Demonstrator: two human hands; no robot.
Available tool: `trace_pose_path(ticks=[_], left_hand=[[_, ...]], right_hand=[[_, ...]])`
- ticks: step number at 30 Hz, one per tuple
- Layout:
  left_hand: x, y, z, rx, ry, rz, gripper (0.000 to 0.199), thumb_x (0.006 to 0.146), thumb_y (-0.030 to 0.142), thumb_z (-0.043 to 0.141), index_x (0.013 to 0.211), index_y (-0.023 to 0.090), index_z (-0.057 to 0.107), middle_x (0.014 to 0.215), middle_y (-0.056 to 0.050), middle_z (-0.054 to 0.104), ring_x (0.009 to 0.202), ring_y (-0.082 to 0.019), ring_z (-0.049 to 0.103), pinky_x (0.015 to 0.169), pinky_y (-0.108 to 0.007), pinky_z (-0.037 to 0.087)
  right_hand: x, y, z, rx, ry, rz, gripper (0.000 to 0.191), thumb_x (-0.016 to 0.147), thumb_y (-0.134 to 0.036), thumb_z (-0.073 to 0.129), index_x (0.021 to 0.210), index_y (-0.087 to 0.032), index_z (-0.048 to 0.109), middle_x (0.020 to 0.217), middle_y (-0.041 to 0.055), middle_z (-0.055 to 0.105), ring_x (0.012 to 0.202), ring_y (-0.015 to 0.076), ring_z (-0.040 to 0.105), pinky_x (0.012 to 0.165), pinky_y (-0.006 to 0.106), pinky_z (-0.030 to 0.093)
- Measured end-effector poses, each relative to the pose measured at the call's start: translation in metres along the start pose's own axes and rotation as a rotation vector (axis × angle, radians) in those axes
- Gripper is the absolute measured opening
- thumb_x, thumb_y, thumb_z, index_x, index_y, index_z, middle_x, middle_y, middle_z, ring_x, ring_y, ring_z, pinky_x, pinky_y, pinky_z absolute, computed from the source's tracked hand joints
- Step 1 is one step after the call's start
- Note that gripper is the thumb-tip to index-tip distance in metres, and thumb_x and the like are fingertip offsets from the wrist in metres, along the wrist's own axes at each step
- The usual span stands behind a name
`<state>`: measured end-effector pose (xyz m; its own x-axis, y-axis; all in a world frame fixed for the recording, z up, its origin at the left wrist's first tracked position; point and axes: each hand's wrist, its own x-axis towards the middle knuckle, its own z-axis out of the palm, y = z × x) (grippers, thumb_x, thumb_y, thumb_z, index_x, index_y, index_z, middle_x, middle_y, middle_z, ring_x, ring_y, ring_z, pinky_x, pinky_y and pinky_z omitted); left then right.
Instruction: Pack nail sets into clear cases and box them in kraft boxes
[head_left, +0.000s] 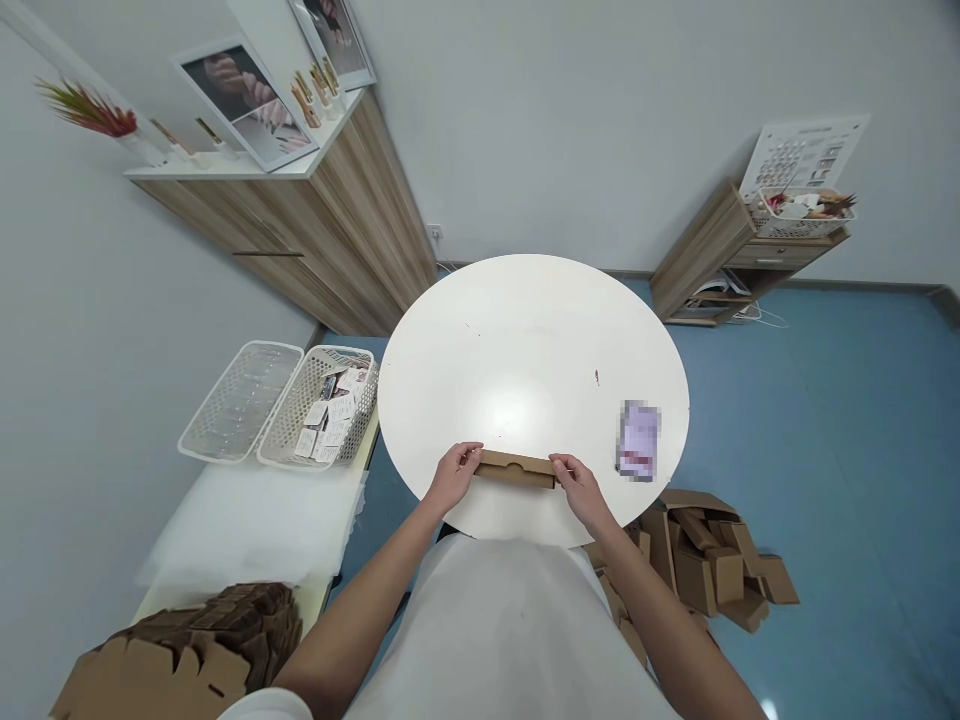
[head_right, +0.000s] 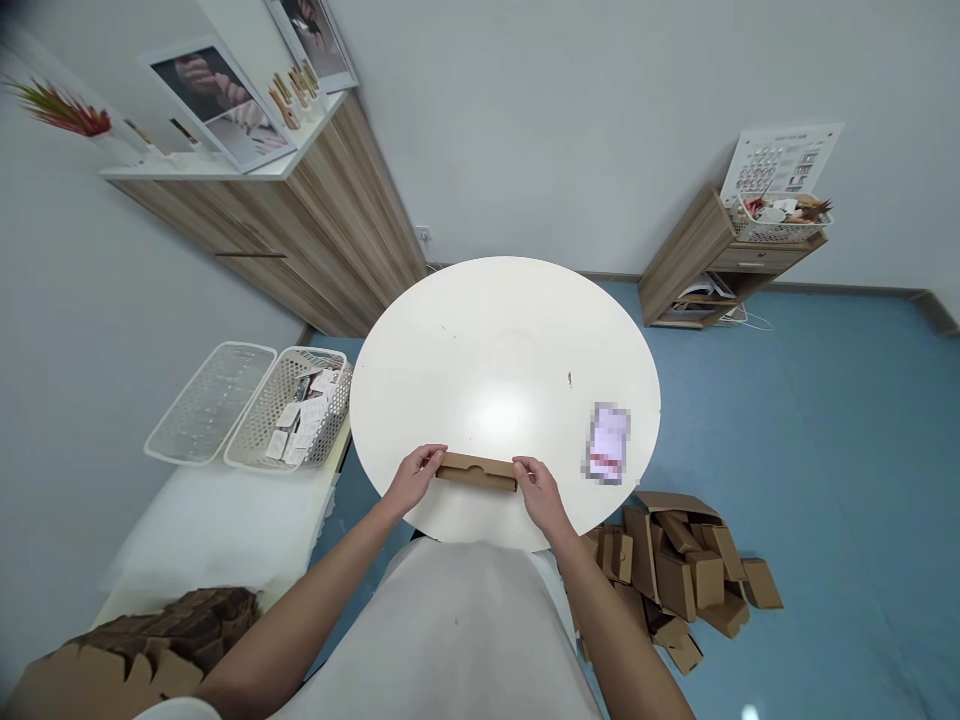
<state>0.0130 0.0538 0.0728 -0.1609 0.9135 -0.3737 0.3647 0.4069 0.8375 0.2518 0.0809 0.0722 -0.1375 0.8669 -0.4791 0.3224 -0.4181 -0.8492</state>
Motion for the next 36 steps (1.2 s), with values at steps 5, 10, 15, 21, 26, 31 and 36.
trace_pose_path(ticks=[5,10,15,21,26,31,36], left_hand=[[0.001,-0.013,0.000,0.079,-0.007,-0.010,0.041,0.074,0.046,0.050,0.106,0.021,0.055,0.093,-0.005,0.055,0.082,-0.015,0.053,0.071,-0.028,0.045],[0.004,-0.019,-0.002,0.125,-0.076,-0.011,0.047,0.076,0.046,0.048,0.117,0.022,0.048,0.108,-0.007,0.052,0.088,-0.016,0.054,0.077,-0.029,0.045],[0.002,-0.012,0.000,0.109,-0.121,-0.053,0.047,0.078,0.047,0.046,0.117,0.020,0.046,0.114,-0.009,0.053,0.090,-0.017,0.056,0.078,-0.030,0.045],[-0.010,-0.009,0.004,0.133,-0.083,-0.097,0.054,0.070,0.052,0.055,0.112,0.019,0.045,0.106,-0.009,0.057,0.083,-0.018,0.058,0.069,-0.028,0.047],[-0.021,-0.014,0.003,0.144,-0.099,-0.032,0.048,0.068,0.049,0.057,0.103,0.020,0.044,0.108,-0.008,0.054,0.083,-0.017,0.058,0.067,-0.028,0.047],[-0.028,-0.031,0.001,0.167,-0.146,0.051,0.043,0.063,0.038,0.062,0.098,0.021,0.044,0.104,-0.006,0.053,0.086,-0.018,0.057,0.068,-0.029,0.047],[-0.036,-0.057,0.000,0.271,-0.102,0.114,0.042,0.062,0.032,0.061,0.099,0.019,0.046,0.106,-0.007,0.049,0.093,-0.020,0.053,0.079,-0.034,0.044]], right_hand=[[0.003,0.014,0.005,-0.066,-0.004,0.001,0.040,0.069,-0.049,0.051,0.098,-0.022,0.058,0.094,0.0040,0.056,0.069,0.0145,0.052,0.067,0.032,0.044],[0.007,0.016,0.005,-0.172,-0.037,0.005,0.042,0.072,-0.046,0.048,0.108,-0.025,0.053,0.105,0.0047,0.053,0.073,0.0149,0.054,0.069,0.032,0.044],[0.006,0.010,0.005,-0.261,-0.038,-0.015,0.040,0.075,-0.047,0.046,0.109,-0.026,0.054,0.109,0.0047,0.054,0.080,0.0177,0.055,0.073,0.033,0.043],[-0.006,0.011,0.011,-0.248,-0.057,0.003,0.043,0.078,-0.047,0.043,0.116,-0.029,0.048,0.110,0.0037,0.057,0.083,0.0194,0.057,0.073,0.033,0.042],[-0.021,0.020,0.014,-0.148,-0.098,-0.010,0.039,0.078,-0.042,0.044,0.114,-0.029,0.047,0.105,0.0030,0.059,0.086,0.0189,0.059,0.071,0.033,0.044],[-0.033,0.038,0.024,-0.061,-0.091,-0.062,0.033,0.070,-0.028,0.054,0.103,-0.025,0.051,0.120,0.0039,0.052,0.099,0.0178,0.056,0.084,0.034,0.043],[-0.050,0.050,0.049,-0.160,-0.142,-0.118,0.037,0.065,-0.024,0.059,0.101,-0.024,0.055,0.128,0.0043,0.045,0.101,0.0198,0.054,0.086,0.036,0.043]])
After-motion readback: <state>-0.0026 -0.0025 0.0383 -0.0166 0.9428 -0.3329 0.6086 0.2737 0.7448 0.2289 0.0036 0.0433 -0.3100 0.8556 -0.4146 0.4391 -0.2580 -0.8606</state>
